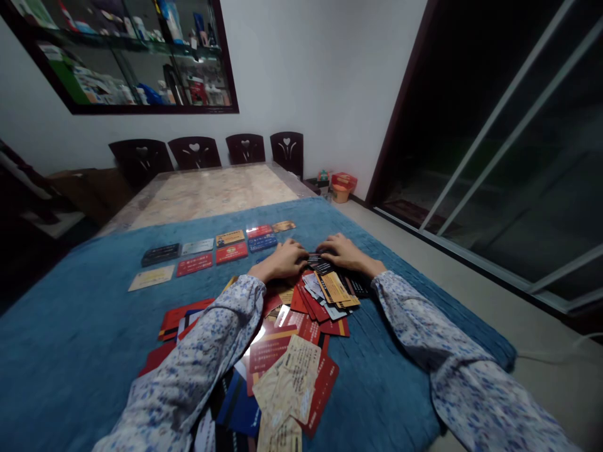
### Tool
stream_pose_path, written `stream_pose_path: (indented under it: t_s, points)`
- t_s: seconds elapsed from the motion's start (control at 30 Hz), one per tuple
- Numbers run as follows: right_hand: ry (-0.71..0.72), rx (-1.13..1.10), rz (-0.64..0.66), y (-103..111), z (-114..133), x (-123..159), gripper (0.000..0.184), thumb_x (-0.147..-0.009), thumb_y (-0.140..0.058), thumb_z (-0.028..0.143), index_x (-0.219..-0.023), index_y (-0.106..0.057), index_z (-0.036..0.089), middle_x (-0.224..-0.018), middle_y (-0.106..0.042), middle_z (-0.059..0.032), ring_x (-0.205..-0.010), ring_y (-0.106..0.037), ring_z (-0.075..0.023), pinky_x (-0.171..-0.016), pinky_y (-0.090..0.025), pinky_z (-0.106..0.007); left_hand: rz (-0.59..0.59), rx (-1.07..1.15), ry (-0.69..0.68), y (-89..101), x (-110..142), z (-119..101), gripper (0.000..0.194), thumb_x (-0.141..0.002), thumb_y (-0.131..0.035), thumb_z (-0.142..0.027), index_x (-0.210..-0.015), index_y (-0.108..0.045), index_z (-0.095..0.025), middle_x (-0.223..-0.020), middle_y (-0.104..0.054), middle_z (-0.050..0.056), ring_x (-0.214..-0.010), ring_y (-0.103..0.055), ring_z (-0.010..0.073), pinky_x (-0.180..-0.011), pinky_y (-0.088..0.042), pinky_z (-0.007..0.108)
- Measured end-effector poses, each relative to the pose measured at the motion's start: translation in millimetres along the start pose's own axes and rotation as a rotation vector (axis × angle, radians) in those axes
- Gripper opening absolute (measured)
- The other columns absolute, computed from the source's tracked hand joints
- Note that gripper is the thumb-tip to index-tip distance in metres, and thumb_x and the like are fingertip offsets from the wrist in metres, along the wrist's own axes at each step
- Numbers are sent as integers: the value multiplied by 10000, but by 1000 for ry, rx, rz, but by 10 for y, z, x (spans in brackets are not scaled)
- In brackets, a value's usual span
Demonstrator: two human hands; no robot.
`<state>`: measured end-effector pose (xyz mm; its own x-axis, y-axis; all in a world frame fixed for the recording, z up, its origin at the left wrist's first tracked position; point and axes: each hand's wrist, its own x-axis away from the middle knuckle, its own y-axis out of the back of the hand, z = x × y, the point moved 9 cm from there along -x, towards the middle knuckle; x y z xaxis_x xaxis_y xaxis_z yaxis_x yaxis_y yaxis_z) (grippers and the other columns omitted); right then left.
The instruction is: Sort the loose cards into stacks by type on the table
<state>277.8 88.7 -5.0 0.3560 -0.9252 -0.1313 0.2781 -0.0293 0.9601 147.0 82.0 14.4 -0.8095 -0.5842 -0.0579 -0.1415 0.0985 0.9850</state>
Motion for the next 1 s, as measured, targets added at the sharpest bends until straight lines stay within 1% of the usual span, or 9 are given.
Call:
stream_pose_path:
  t_s: [0.13,0.23,0.43,0.57,0.67,0.77,0.9,1.0]
  points:
    - [3,2,-21,26,34,12,311,-1008,-543,315,-1226,-756,253,-1174,-684,-112,-1078,-537,-278,-918,-407,-419,16,5,-22,14,16,2,266,-936,-573,-232,-1150,-732,-223,-1299,-693,92,-1268,-499,288,-1049,-439,479]
    - [25,15,-29,53,66,35,311,-1011,-535,339,-1201,-769,260,-1154,-694,-118,-1086,-537,-289,-897,-408,-422,5,-10,-30,18,23,2,298,-922,-576,-202,-1180,-722,-236,-1298,-702,84,-1300,-484,295,-1056,-433,488]
    - [88,-48,-16,67,70,95,333,-1002,-554,427,-1183,-769,249,-1171,-709,-113,-1125,-546,-296,-975,-397,-452,-4,-21,-77,-22,41,9,325,-949,-536,-198,-1212,-725,-227,-1260,-723,106,-1317,-470,312,-1067,-415,524]
    - [106,-101,-47,62,9,114,326,-971,-598,446,-1170,-773,256,-1171,-729,-99,-1148,-558,-305,-1015,-391,-471,-9,-2,-64,-21,30,41,318,-962,-503,-179,-1176,-738,-201,-1217,-729,125,-1338,-460,323,-1083,-404,550]
    - [129,-124,-83,62,-24,105,313,-953,-611,404,-1171,-775,250,-1155,-744,-94,-1134,-575,-299,-1011,-408,-461,-45,17,-47,13,16,66,294,-967,-499,-169,-1122,-746,-204,-1189,-720,124,-1312,-489,310,-1073,-426,520]
    - [140,-108,-115,62,-56,79,295,-935,-592,295,-1154,-781,238,-1102,-763,-88,-1066,-607,-276,-995,-423,-440,-103,29,-31,51,7,106,285,-974,-484,-149,-1064,-751,-193,-1170,-705,132,-1257,-536,293,-1040,-460,472]
    - [100,-64,-150,56,-109,40,344,-867,-568,146,-1118,-790,223,-1080,-782,-82,-999,-622,-258,-953,-443,-405,-168,49,-34,56,-2,155,277,-979,-481,-145,-1021,-753,-186,-1128,-701,125,-1169,-583,266,-988,-494,409]
    - [55,-33,-161,38,-129,20,344,-845,-579,126,-1102,-791,211,-1061,-784,-83,-977,-620,-254,-921,-449,-382,-217,92,-24,54,-8,193,272,-965,-509,-137,-1055,-760,-191,-1122,-703,113,-1136,-599,250,-995,-500,388]
